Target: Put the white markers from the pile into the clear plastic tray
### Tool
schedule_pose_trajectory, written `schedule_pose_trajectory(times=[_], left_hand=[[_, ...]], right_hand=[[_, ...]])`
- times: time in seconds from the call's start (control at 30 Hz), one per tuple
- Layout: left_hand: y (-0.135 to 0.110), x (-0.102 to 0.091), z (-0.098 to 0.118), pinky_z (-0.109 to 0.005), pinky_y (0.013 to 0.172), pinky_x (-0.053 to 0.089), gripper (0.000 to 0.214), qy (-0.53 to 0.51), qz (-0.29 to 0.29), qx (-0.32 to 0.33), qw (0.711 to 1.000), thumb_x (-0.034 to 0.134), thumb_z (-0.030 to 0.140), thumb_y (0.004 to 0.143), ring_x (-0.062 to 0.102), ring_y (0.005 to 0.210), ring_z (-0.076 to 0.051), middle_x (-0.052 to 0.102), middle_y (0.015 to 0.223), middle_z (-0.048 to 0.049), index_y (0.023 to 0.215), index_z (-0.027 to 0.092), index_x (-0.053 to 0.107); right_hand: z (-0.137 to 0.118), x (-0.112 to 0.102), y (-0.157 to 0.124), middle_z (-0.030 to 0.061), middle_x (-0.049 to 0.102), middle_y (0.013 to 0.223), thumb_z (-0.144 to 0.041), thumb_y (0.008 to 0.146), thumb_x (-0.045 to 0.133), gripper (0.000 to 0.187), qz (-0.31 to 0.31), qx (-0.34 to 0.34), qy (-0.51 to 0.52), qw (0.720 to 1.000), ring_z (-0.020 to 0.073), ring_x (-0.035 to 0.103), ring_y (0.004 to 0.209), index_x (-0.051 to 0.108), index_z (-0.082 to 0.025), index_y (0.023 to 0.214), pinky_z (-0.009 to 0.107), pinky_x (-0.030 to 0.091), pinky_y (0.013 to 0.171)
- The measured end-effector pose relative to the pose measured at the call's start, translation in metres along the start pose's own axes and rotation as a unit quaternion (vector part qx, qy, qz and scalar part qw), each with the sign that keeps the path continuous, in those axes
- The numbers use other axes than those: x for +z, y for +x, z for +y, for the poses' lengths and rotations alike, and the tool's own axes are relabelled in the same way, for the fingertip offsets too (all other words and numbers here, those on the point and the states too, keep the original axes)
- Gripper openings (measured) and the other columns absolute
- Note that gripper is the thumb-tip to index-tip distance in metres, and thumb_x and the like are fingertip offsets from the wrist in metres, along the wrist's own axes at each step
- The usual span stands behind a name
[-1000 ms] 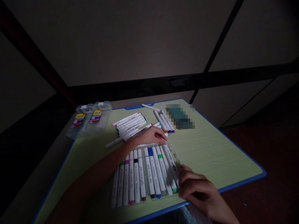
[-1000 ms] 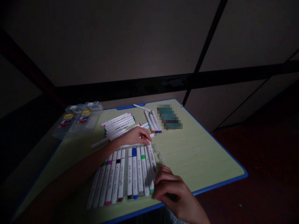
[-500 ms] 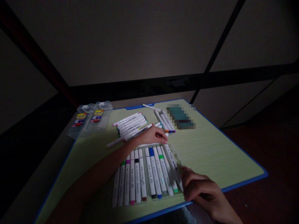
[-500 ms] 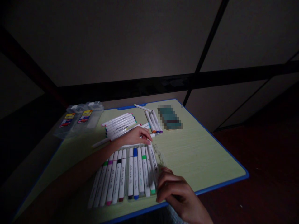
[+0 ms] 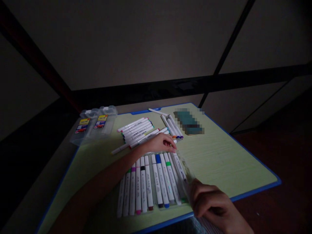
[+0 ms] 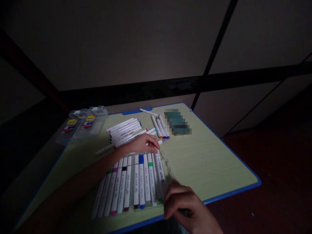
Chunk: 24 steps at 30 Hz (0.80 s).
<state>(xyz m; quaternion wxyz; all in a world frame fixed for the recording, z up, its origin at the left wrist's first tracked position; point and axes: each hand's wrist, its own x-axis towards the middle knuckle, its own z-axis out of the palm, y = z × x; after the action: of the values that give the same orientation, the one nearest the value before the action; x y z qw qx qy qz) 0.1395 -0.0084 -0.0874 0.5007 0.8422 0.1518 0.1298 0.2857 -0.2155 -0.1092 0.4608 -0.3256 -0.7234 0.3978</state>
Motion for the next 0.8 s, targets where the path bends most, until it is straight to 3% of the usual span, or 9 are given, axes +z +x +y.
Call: schedule_pose_trajectory(times=[0.23,0.8], left_hand=[[0.000,0.002,0.003,-0.020,0.057,0.037,0.009,0.011,-0.003,-0.010,1.000,0.070,0.017,0.066,0.049,0.064,-0.009,0.058,0.072,-0.0017,0.073,0.011,0.068],[0.001,0.001,0.001,-0.020,0.059,0.038,0.008,0.016,-0.006,0.004,1.000,0.069,0.015,0.066,0.051,0.067,-0.009,0.059,0.072,-0.0016,0.072,0.012,0.068]], right_hand=[[-0.003,0.002,0.004,-0.0004,0.057,0.069,-0.016,0.079,0.057,0.007,-0.013,0.023,-0.034,0.999,0.0108,0.054,0.069,0.061,-0.022,0.076,0.024,0.043,0.059],[-0.010,0.004,0.014,0.0004,0.059,0.069,-0.010,0.079,0.052,0.015,-0.026,0.025,-0.082,0.996,0.0100,0.058,0.066,0.061,-0.021,0.075,0.021,0.044,0.056]])
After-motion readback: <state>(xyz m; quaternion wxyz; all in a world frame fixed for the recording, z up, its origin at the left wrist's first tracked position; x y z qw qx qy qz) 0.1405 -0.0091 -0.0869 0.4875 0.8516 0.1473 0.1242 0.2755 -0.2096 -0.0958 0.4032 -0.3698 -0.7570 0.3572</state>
